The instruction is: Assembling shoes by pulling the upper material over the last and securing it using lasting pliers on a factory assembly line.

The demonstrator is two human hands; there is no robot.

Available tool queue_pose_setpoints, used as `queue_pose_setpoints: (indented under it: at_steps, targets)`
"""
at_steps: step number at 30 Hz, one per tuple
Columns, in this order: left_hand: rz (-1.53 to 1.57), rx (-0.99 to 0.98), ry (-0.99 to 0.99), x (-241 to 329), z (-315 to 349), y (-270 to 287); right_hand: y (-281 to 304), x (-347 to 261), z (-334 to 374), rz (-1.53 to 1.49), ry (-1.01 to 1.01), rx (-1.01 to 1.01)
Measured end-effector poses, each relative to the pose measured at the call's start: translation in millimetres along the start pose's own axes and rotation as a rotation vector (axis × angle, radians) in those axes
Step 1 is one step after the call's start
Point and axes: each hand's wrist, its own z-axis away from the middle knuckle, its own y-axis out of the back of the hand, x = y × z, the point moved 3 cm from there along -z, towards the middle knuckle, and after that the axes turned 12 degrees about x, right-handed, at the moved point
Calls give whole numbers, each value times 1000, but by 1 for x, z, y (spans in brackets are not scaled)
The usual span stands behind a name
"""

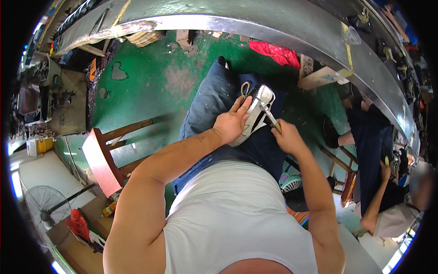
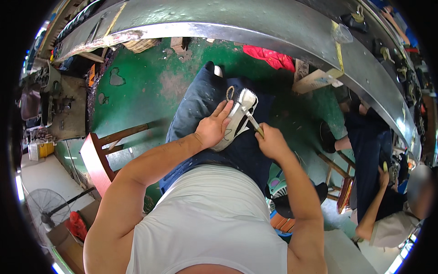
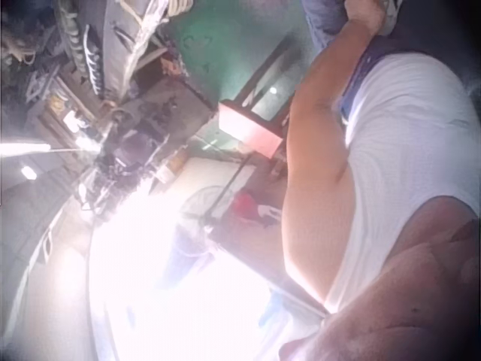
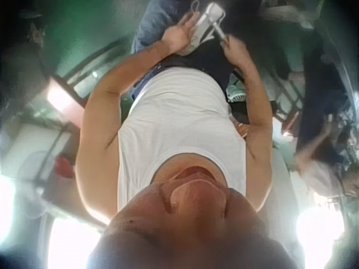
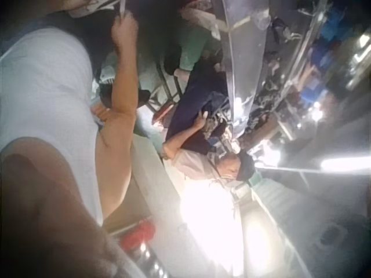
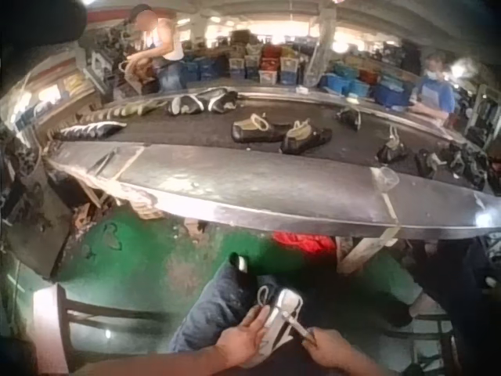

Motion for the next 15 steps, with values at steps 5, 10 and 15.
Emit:
queue_pose_setpoints:
  at_steps: [5, 10, 15]
  targets:
    - [-64, -122, -31, -10, -9, -9, 35, -4, -8, -327, -367, -382]
    - [-176, -273, -63, 14, -17, 13, 30, -43, -14, -277, 55, 150]
    - [-180, -408, -95, -7, 11, -2, -3, -18, -21, 66, 192, 108]
